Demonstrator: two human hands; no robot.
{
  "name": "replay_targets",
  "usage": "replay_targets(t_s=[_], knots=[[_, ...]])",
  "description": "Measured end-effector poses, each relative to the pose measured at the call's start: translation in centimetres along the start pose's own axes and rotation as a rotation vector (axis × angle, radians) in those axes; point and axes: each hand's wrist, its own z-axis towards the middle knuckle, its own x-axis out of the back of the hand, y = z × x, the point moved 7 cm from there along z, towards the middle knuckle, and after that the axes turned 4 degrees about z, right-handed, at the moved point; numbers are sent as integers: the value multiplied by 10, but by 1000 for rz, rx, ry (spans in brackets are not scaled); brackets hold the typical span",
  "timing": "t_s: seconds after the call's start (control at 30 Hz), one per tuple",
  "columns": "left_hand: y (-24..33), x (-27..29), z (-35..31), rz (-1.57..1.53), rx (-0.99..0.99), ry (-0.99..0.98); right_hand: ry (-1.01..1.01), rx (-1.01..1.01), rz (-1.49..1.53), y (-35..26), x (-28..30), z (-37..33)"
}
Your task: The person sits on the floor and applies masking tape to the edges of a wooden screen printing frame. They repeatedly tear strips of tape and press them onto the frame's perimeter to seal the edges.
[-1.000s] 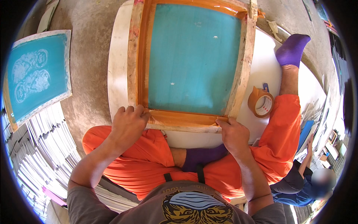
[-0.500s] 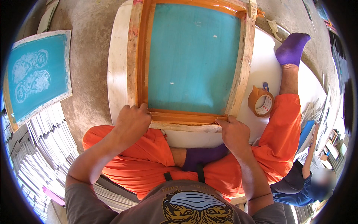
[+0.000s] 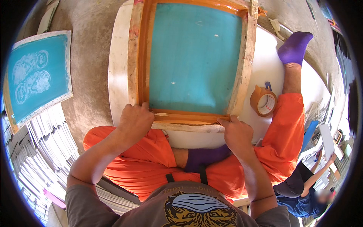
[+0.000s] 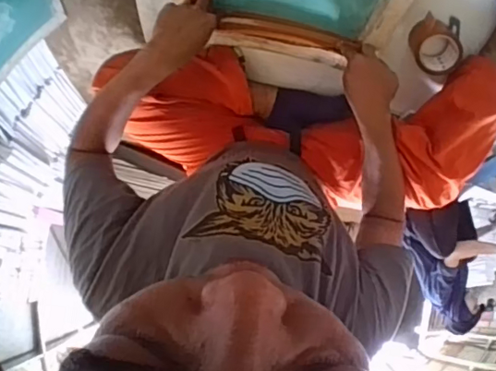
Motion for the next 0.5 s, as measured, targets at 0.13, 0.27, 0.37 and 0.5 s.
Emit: replay_targets(t_s=[0.13, 0.27, 0.37, 0.5], knots=[[1, -1, -5, -7, 21, 80, -56, -25, -18, 0, 2, 1], [-2, 5, -11, 2, 40, 132, -74, -38, -14, 1, 0, 1], [-3, 6, -16, -14, 44, 193, -75, -49, -7, 1, 0, 1], [-4, 7, -23, -69, 46, 255, -88, -55, -4, 2, -2, 2]])
